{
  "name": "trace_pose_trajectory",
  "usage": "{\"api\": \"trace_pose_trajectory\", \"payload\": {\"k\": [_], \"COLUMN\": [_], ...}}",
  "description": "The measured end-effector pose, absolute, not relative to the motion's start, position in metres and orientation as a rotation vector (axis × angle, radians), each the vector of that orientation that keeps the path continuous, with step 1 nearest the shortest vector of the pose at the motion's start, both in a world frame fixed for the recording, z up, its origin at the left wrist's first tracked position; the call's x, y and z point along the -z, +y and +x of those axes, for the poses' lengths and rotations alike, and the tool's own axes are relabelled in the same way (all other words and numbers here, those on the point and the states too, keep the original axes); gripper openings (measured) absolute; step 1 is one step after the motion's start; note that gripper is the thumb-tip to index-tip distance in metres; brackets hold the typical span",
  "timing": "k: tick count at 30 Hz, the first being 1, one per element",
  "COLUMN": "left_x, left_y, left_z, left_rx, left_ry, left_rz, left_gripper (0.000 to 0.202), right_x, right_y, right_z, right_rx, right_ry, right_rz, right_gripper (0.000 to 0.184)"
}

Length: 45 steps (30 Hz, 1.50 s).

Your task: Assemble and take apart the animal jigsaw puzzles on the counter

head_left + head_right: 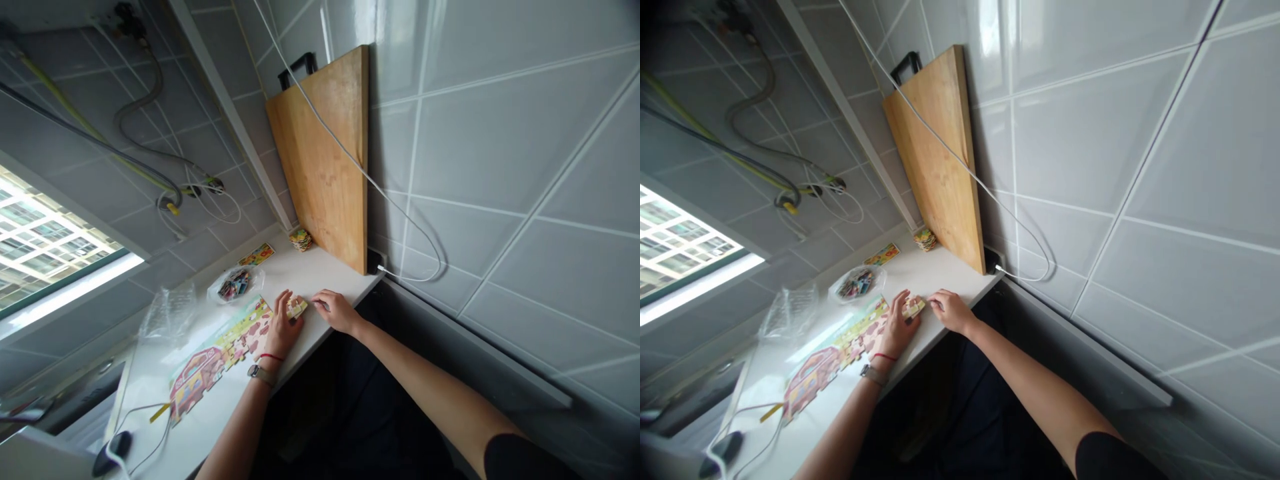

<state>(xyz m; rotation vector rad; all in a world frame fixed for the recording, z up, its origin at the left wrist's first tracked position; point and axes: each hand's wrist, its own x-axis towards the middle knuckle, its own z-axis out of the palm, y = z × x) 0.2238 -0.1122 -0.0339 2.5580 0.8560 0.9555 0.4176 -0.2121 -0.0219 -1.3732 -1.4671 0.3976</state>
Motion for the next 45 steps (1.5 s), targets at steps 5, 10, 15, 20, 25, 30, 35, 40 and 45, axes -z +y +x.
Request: {"api": "trace_pose_trajectory", "payload": {"k": [5, 10, 15, 20, 25, 30, 35, 40, 45], "left_x": [0.037, 0.035, 0.031, 0.032, 0.032, 0.031, 0.033, 0.020, 0.020], "left_y": [-0.110, -0.111, -0.114, -0.114, -0.113, -0.113, -0.114, -0.128, -0.136], "left_z": [0.223, 0.223, 0.223, 0.223, 0.222, 0.221, 0.222, 0.198, 0.131], "left_rx": [-0.935, -0.911, -0.830, -0.913, -0.971, -0.943, -0.938, -0.934, -0.751], "left_ry": [0.839, 0.810, 0.830, 0.857, 0.841, 0.842, 0.846, 0.823, 1.132], "left_rz": [2.554, 2.562, 2.561, 2.524, 2.514, 2.496, 2.453, 2.555, 2.698], "left_gripper": [0.064, 0.063, 0.068, 0.057, 0.053, 0.059, 0.090, 0.102, 0.078], "right_x": [0.032, 0.041, 0.036, 0.027, 0.018, 0.010, 0.008, 0.016, 0.018], "right_y": [-0.260, -0.290, -0.285, -0.269, -0.245, -0.199, -0.156, -0.158, -0.163], "right_z": [0.436, 0.486, 0.505, 0.476, 0.455, 0.436, 0.396, 0.384, 0.387], "right_rx": [-0.671, -0.653, -0.688, -0.716, -0.712, -0.773, -0.675, -0.466, -0.427], "right_ry": [-0.781, -0.221, -0.165, -0.264, -0.392, -0.676, -1.155, -1.820, -1.948], "right_rz": [-1.234, -1.147, -1.107, -1.107, -1.137, -1.208, -1.278, -1.456, -1.475], "right_gripper": [0.015, 0.040, 0.047, 0.045, 0.041, 0.038, 0.038, 0.063, 0.085]}}
